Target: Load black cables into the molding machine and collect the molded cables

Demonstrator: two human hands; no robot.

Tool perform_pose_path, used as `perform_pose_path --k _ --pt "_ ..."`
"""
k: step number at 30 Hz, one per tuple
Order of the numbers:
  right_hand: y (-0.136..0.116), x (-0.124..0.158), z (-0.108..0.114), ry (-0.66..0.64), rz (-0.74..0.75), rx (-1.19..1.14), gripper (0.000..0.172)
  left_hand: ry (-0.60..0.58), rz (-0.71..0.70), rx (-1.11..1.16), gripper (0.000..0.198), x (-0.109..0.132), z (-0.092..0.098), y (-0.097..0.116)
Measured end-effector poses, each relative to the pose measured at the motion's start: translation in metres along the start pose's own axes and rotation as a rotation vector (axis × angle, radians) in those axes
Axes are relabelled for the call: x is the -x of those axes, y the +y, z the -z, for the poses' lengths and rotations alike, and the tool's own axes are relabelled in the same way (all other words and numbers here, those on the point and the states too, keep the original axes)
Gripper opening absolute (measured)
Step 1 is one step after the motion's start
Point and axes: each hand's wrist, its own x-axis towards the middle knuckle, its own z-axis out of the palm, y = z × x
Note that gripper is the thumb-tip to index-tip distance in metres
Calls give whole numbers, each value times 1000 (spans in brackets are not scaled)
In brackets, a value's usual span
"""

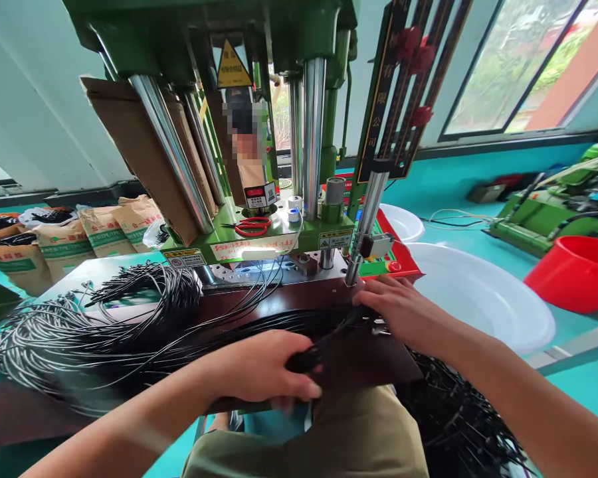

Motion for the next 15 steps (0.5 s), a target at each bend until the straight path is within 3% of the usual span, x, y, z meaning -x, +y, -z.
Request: perform_pose_path --k 3,5,8,11,13,15 --pt "-9 2 8 -27 35 -48 41 -117 -60 318 31 -41 -21 13" --pt "-7 6 11 41 -4 -66 44 -99 -106 514 35 -55 -28 12" --pt "1 18 11 177 -100 -232 49 -24 -128 678 36 -55 -29 2" --pt "-1 29 4 401 -422 -617 44 60 -155 786 37 -48 -27 -8" --pt "-13 31 -4 535 -665 -1025 35 98 -187 822 38 -45 -28 -12" --pt "-29 27 -14 484 -756 -1502 30 113 -210 831 39 -43 -31 -13"
